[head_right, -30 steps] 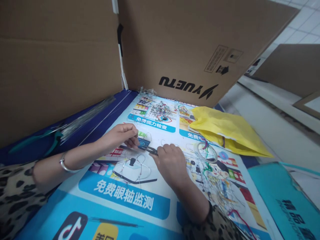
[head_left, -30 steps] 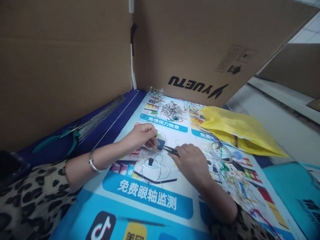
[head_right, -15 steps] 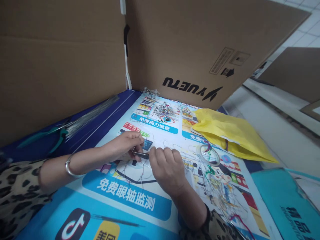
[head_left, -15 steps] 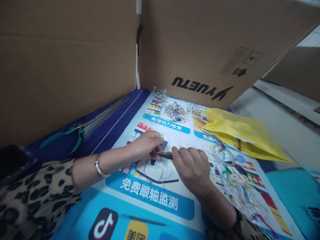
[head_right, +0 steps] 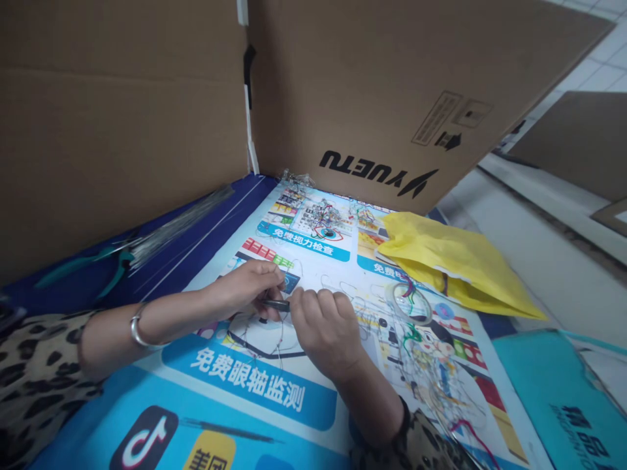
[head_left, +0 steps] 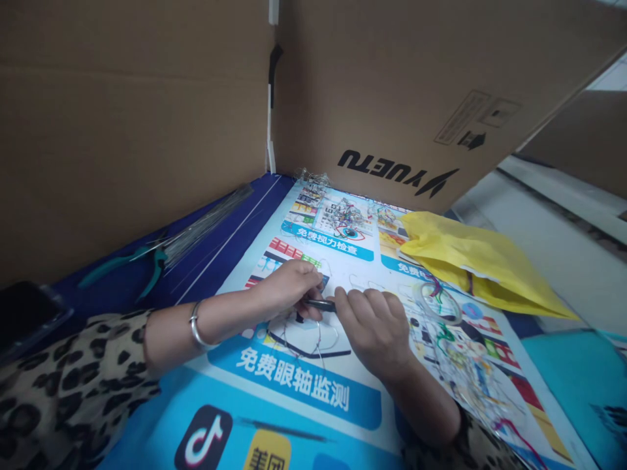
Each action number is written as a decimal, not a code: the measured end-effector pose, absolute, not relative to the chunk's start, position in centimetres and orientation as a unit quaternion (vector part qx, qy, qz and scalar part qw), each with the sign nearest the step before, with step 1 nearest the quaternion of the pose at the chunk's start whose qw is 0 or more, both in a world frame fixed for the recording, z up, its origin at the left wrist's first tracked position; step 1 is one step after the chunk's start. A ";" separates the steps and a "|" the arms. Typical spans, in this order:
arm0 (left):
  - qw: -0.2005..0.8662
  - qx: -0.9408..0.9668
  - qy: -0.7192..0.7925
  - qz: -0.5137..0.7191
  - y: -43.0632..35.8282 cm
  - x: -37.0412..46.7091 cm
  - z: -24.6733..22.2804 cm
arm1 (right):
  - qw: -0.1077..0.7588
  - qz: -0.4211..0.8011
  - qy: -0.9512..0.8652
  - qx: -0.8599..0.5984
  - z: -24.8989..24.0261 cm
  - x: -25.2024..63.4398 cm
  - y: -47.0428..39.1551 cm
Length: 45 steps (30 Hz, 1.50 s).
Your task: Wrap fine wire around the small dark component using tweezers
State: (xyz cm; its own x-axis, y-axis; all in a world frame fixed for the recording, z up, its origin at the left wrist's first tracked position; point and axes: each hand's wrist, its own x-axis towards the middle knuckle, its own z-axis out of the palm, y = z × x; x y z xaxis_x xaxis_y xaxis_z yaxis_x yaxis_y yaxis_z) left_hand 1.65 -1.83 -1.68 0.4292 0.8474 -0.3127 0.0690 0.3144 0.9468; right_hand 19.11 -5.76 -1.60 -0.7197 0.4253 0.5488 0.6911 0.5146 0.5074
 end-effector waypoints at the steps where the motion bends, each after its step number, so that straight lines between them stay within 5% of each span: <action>1: 0.676 0.508 0.450 0.288 -1.8 1.7 -1.7 | 0.181 -0.366 -0.852 -0.328 -1.6 19.1 -5.7; 23: 0.677 0.493 0.462 0.292 -1.9 1.8 -1.4 | 0.158 -0.354 -0.857 -0.339 -2.0 19.3 -5.6; 35: 0.337 0.802 0.423 0.253 -1.9 0.8 -0.9 | 0.088 -0.149 -0.851 -0.495 -2.8 18.7 -5.6; 45: 0.195 0.893 0.390 0.113 -2.1 0.5 -0.8 | -0.014 0.057 -0.825 -0.562 -0.9 18.5 -5.4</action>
State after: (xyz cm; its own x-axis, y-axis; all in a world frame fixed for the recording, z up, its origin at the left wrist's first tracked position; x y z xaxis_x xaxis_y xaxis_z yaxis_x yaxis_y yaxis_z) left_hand 0.53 -2.11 -0.81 0.6698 0.7409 0.0505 0.6524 -0.6195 0.4365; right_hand 18.45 -5.42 -0.94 -0.3668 0.9262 -0.0872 0.9293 0.3606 -0.0791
